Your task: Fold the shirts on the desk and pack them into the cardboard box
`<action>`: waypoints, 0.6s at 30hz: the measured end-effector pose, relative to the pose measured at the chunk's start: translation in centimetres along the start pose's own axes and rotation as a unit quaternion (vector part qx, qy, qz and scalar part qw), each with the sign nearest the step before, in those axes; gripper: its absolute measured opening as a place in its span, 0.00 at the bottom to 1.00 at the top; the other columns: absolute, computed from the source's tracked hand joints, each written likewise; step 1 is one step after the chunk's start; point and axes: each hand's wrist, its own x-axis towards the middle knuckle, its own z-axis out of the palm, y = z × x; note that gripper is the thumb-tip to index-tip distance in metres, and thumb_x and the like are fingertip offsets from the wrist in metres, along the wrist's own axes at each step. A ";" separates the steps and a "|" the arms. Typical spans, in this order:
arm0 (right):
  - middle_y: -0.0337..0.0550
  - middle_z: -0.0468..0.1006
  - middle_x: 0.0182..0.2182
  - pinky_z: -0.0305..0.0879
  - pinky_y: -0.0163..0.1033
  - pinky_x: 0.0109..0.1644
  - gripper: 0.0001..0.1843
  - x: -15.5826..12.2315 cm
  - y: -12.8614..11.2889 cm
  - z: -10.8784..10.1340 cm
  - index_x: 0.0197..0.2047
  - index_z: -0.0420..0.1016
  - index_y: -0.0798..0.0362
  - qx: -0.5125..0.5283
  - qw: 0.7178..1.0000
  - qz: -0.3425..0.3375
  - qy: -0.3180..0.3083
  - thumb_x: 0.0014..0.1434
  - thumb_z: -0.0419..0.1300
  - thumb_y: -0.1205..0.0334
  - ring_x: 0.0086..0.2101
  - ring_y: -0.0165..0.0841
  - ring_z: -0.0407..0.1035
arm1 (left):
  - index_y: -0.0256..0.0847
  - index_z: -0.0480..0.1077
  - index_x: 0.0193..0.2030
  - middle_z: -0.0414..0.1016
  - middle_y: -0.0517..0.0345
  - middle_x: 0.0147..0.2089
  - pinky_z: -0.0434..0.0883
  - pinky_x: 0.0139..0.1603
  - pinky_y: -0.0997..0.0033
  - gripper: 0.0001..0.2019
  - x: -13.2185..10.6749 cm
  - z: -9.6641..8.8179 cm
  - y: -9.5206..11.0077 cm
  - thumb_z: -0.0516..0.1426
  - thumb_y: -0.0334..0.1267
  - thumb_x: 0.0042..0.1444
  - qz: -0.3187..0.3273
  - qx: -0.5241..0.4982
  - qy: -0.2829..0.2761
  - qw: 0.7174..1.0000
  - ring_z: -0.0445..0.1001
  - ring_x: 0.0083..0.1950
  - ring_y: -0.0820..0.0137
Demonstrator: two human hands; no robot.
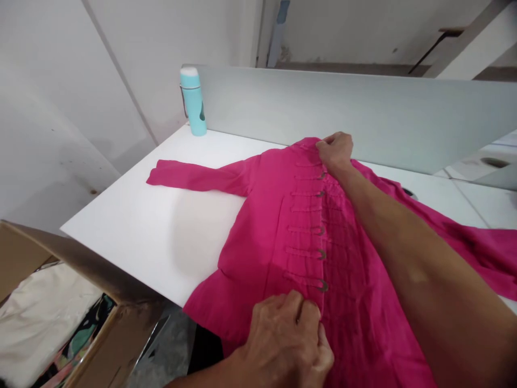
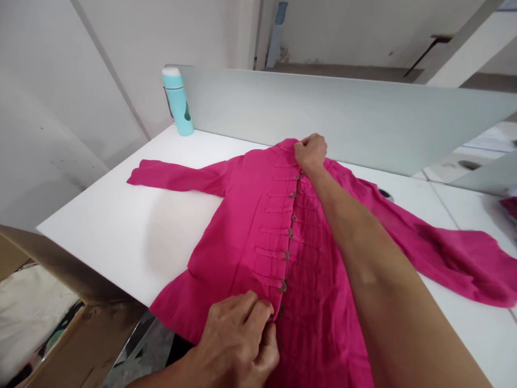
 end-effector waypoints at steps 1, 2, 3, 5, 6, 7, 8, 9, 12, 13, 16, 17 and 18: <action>0.66 0.83 0.46 0.68 0.43 0.49 0.19 -0.1 0.5 0.2 0.49 0.80 0.72 -0.005 1.000 0.006 -0.001 0.64 0.54 0.69 0.43 0.40 0.74 | 0.45 0.67 0.36 0.73 0.59 0.28 0.70 0.22 0.62 0.06 -0.1 0.6 0.0 0.59 0.29 0.56 0.006 0.012 -0.007 1.000 0.72 0.25 0.69; 0.65 0.83 0.44 0.69 0.43 0.48 0.17 -0.4 1.0 0.5 0.47 0.81 0.70 -0.012 1.000 0.013 -0.004 0.63 0.55 0.69 0.42 0.41 0.75 | 0.45 0.66 0.34 0.72 0.59 0.27 0.69 0.21 0.63 0.07 -0.2 1.2 0.0 0.59 0.29 0.55 0.013 0.025 -0.014 1.000 0.71 0.24 0.69; 0.63 0.84 0.42 0.70 0.43 0.47 0.15 -0.6 1.6 1.0 0.45 0.82 0.68 -0.020 1.000 0.022 -0.009 0.62 0.56 0.69 0.42 0.42 0.75 | 0.45 0.65 0.32 0.71 0.60 0.27 0.68 0.20 0.63 0.08 -0.4 1.8 0.0 0.60 0.28 0.54 0.020 0.039 -0.020 0.999 0.70 0.23 0.70; 0.60 0.84 0.37 0.71 0.44 0.45 0.12 -1.2 2.6 2.0 0.40 0.83 0.64 -0.037 0.998 0.038 -0.017 0.60 0.58 0.70 0.41 0.45 0.77 | 0.44 0.65 0.31 0.71 0.61 0.27 0.69 0.20 0.63 0.09 -0.6 2.4 -0.1 0.61 0.27 0.52 0.035 0.064 -0.023 0.997 0.71 0.24 0.70; 0.58 0.84 0.36 0.71 0.44 0.45 0.11 -1.4 3.0 2.5 0.39 0.83 0.62 -0.044 0.998 0.042 -0.018 0.59 0.59 0.70 0.41 0.46 0.77 | 0.44 0.66 0.31 0.71 0.61 0.27 0.70 0.21 0.62 0.09 -0.7 2.6 -0.2 0.61 0.27 0.51 0.041 0.070 -0.023 0.996 0.72 0.25 0.70; 0.57 0.85 0.37 0.71 0.44 0.45 0.11 -1.5 3.3 2.9 0.39 0.84 0.60 -0.052 0.997 0.044 -0.019 0.59 0.59 0.69 0.42 0.47 0.78 | 0.43 0.66 0.32 0.72 0.62 0.28 0.71 0.21 0.62 0.08 -0.7 2.5 -0.2 0.62 0.28 0.52 0.045 0.071 -0.023 0.996 0.73 0.25 0.69; 0.56 0.85 0.37 0.72 0.45 0.45 0.11 -1.6 3.5 3.2 0.40 0.84 0.58 -0.060 0.997 0.041 -0.020 0.60 0.59 0.68 0.42 0.47 0.78 | 0.43 0.67 0.33 0.72 0.62 0.28 0.72 0.22 0.62 0.08 -0.6 2.2 -0.2 0.63 0.30 0.55 0.045 0.063 -0.027 0.997 0.74 0.26 0.69; 0.55 0.86 0.39 0.72 0.45 0.46 0.11 -1.5 3.7 3.3 0.41 0.85 0.57 -0.068 0.997 0.031 -0.023 0.61 0.60 0.67 0.43 0.47 0.78 | 0.43 0.68 0.35 0.73 0.63 0.28 0.73 0.23 0.62 0.07 -0.6 1.8 -0.3 0.63 0.34 0.58 0.041 0.049 -0.030 0.997 0.75 0.26 0.69; 0.55 0.86 0.44 0.73 0.45 0.47 0.14 -1.3 4.0 2.8 0.47 0.85 0.56 -0.093 0.995 -0.010 -0.036 0.64 0.59 0.62 0.44 0.46 0.78 | 0.43 0.70 0.43 0.78 0.62 0.32 0.77 0.27 0.65 0.05 -0.6 -0.2 -1.0 0.61 0.40 0.66 0.020 0.004 -0.006 1.000 0.79 0.29 0.69; 0.55 0.85 0.45 0.73 0.46 0.49 0.16 -1.3 4.1 2.4 0.49 0.85 0.56 -0.099 0.994 -0.023 -0.039 0.64 0.58 0.61 0.45 0.46 0.78 | 0.43 0.71 0.46 0.80 0.60 0.35 0.79 0.30 0.66 0.04 -0.7 -1.1 -1.6 0.59 0.39 0.68 0.012 0.002 0.013 1.000 0.80 0.32 0.69; 0.55 0.84 0.51 0.73 0.48 0.53 0.20 -1.9 5.1 0.6 0.56 0.82 0.55 -0.112 0.992 -0.045 -0.038 0.65 0.58 0.60 0.49 0.46 0.77 | 0.43 0.71 0.51 0.83 0.55 0.43 0.82 0.42 0.67 0.06 -0.9 -3.7 -4.6 0.57 0.34 0.70 -0.012 0.046 0.059 0.997 0.84 0.42 0.67; 0.55 0.84 0.52 0.72 0.48 0.54 0.20 -2.3 5.6 -0.2 0.57 0.82 0.54 -0.114 0.992 -0.049 -0.037 0.65 0.58 0.59 0.49 0.46 0.77 | 0.43 0.71 0.52 0.84 0.54 0.44 0.82 0.44 0.66 0.07 -0.9 -4.6 -6.0 0.56 0.33 0.70 -0.020 0.072 0.061 0.995 0.84 0.44 0.66; 0.55 0.83 0.53 0.72 0.48 0.56 0.21 -2.8 6.2 -1.0 0.57 0.81 0.54 -0.116 0.992 -0.048 -0.033 0.65 0.58 0.59 0.50 0.46 0.77 | 0.43 0.72 0.52 0.84 0.52 0.46 0.82 0.46 0.65 0.07 -0.8 -5.3 -7.5 0.56 0.33 0.70 -0.027 0.102 0.056 0.993 0.84 0.45 0.65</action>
